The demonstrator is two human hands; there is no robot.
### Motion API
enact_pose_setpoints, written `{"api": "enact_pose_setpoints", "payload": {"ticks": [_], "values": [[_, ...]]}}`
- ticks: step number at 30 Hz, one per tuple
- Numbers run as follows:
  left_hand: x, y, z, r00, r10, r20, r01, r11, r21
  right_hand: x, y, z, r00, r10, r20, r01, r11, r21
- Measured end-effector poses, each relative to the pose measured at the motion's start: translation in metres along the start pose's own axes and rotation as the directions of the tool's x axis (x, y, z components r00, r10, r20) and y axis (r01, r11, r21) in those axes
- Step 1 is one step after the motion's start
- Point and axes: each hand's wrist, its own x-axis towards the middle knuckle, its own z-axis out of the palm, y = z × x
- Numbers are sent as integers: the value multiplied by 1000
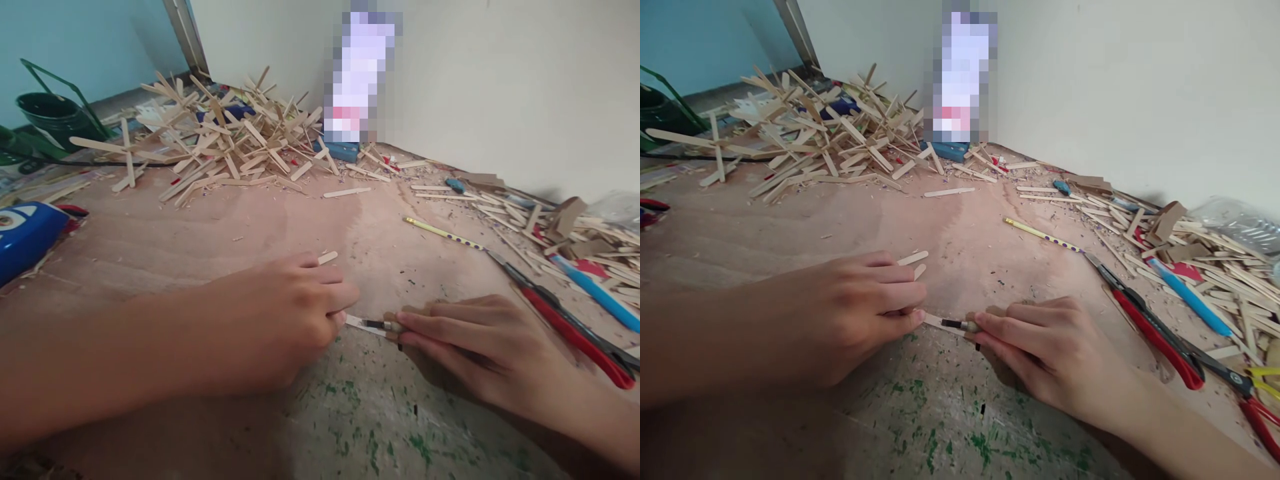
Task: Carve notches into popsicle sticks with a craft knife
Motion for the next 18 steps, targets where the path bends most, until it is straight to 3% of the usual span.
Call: {"api": "enact_pose_setpoints", "payload": {"ticks": [6,18], "values": [[0,0,0,1000,-9,15,10,1000,-15,1,3,0,1000,14,8,-15,997,80],[-1,-2,0,1000,0,28,0,1000,3,3,4,0,1000,-2,3,2,1000,25]]}}
